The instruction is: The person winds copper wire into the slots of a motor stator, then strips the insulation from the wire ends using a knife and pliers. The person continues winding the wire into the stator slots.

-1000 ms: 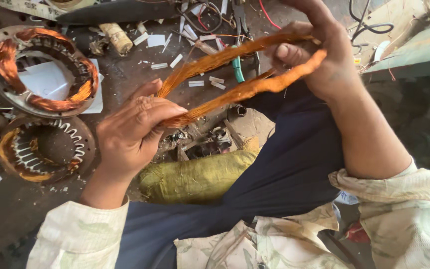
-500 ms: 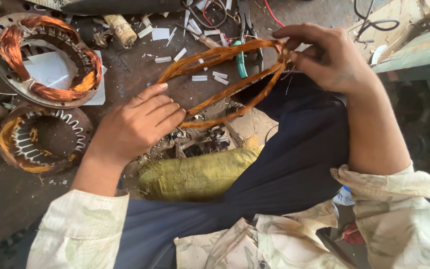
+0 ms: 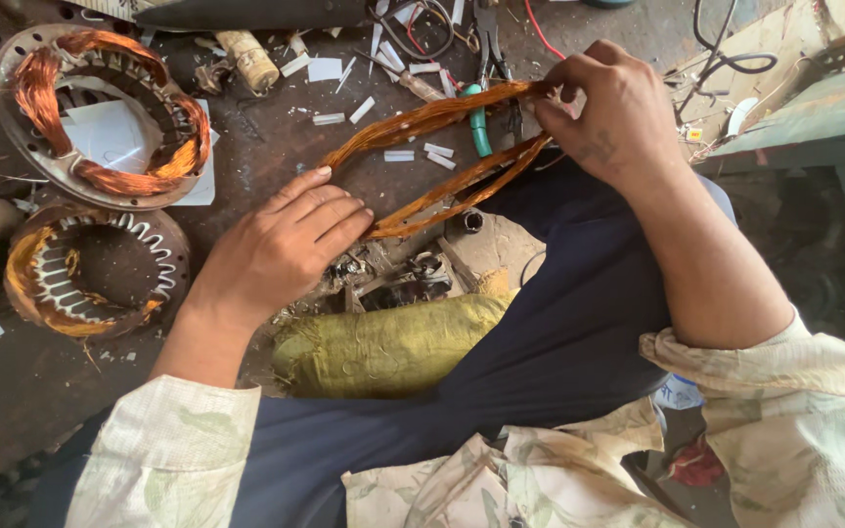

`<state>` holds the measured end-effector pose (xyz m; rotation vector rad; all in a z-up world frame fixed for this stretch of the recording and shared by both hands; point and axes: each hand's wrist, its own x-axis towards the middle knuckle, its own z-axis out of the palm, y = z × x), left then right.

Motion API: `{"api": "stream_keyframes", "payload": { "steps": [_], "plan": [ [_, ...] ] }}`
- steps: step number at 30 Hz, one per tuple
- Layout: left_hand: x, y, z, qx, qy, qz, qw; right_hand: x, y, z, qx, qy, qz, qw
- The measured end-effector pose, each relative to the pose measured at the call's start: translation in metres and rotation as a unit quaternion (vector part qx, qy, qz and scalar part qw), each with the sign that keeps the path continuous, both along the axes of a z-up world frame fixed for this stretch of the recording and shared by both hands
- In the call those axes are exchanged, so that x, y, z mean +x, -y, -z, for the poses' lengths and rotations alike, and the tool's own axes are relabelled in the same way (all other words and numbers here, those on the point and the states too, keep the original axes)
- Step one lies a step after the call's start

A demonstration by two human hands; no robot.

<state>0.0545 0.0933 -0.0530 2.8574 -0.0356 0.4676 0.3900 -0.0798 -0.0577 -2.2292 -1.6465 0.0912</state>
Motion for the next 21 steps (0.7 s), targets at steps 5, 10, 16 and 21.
{"api": "stream_keyframes", "payload": {
  "steps": [5, 10, 16, 21],
  "plan": [
    [0.0, 0.003, -0.003, -0.122, 0.018, 0.0, 0.992, -0.004, 0.002, -0.005, 0.049, 0.02, -0.001, 0.999],
    [0.007, 0.02, -0.009, -0.126, 0.11, -0.036, 0.985, -0.017, 0.01, -0.023, 0.118, 0.046, -0.004, 0.992],
    [0.042, 0.057, -0.038, -0.121, 0.151, -0.135, 0.972, -0.052, 0.016, -0.059, 0.254, 0.121, -0.089, 0.956],
    [0.049, 0.075, -0.063, -0.22, 0.06, -0.178, 0.957, -0.065, 0.01, -0.068, 0.338, 0.115, -0.2, 0.913]
  ]
}}
